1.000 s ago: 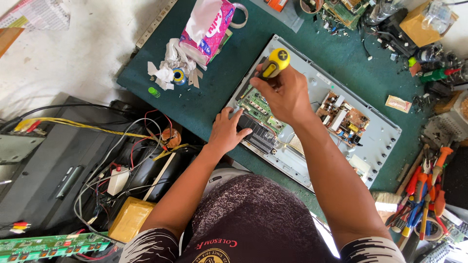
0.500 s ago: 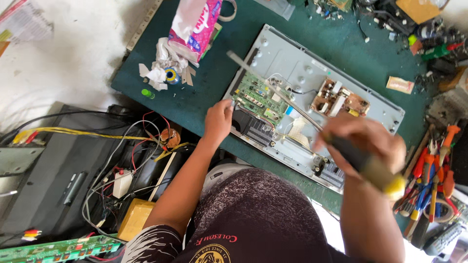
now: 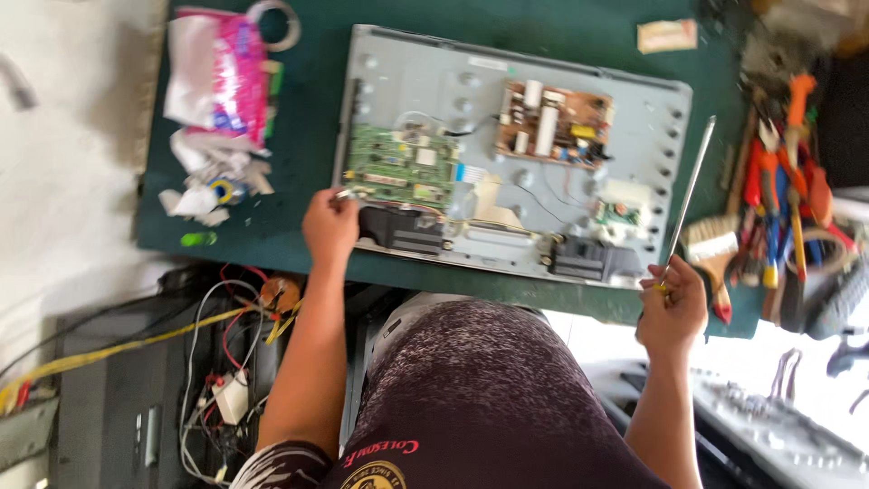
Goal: The person uses a screwdriver to remove screws from the back panel of an electronic device. They then use their hands to disconnect and reconnect wires on the internal circuit board.
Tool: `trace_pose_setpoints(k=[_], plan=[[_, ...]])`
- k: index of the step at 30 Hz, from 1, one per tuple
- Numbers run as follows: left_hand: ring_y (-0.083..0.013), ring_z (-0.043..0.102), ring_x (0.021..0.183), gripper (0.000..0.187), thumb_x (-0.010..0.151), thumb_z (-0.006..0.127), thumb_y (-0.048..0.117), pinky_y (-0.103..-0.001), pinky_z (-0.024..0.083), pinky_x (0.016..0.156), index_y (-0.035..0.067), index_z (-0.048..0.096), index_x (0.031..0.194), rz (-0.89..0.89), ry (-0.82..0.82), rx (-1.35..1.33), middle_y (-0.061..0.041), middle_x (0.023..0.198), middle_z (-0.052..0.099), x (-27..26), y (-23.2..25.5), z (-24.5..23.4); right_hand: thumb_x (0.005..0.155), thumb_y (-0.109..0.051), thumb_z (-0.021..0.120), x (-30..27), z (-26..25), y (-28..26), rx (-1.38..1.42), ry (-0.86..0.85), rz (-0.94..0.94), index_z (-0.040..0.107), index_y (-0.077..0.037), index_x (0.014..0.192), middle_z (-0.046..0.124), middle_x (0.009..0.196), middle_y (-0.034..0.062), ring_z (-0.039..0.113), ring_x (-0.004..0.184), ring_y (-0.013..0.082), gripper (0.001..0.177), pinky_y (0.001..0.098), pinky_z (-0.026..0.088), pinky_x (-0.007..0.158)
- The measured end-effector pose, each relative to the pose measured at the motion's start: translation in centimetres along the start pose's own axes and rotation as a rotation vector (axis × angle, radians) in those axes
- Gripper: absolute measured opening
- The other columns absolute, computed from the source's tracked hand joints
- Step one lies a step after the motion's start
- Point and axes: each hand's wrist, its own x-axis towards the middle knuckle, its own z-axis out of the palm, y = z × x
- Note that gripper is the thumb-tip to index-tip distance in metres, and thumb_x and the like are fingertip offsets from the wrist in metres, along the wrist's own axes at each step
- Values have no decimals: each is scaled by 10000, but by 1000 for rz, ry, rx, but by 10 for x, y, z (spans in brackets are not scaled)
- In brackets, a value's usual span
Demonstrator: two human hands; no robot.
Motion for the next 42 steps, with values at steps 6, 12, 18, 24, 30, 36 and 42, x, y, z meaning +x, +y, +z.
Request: trace_pose_setpoints(k=[6,12,18,24,30,36,42], plan=[[-339,655,876,449,1068,653,539,-546,541,741,124,724,1222,-149,-149,288,-84,1009,692,-2,27,-10,1007,-51,668,45,-60,85,-565,132,-56,697,-95,1424,808,1181,52,710,925,224,420,402,548,783],[-254,504,649,623,1042,663,698,-513,364,605,119,585,827,-284,-246,470,-69,782,493,11,43,-10,940,15,683,118,-76,126,-715,142,-115,719,-104,1383,761,1161,111,711,995,379,460,499,553,829],[-195,523,628,487,970,793,521,-440,346,603,109,581,818,-380,-212,283,-42,753,494,-4,71,-16,936,7,712,155,-68,159,-834,87,-286,815,-39,1299,807,1177,159,721,1072,401,380,459,544,934],[-171,233,569,698,978,817,536,-474,207,619,219,274,674,-340,-180,190,-3,666,205,-2,52,-8,925,-20,881,151,-51,146,-806,77,-79,823,-95,1283,792,1168,128,705,1032,348,371,461,536,851],[-147,186,563,597,958,767,362,-415,203,577,205,287,640,-382,-204,160,3,613,204,-6,71,-16,997,-108,916,139,-52,164,-833,98,-168,843,-116,1280,752,1089,77,672,960,313,293,476,491,787],[-224,463,696,191,916,711,385,-531,321,669,216,668,838,-218,-117,115,9,816,597,-7,37,0,1023,-127,952,123,-60,177,-789,136,-219,851,-109,1322,726,1091,88,661,933,301,316,475,494,745],[-258,558,666,339,889,760,332,-601,369,612,215,701,1202,-258,20,-59,-30,914,695,-15,38,7,1089,-110,958,116,-65,175,-789,105,-261,835,-78,1341,729,1124,124,670,967,319,282,454,538,733]])
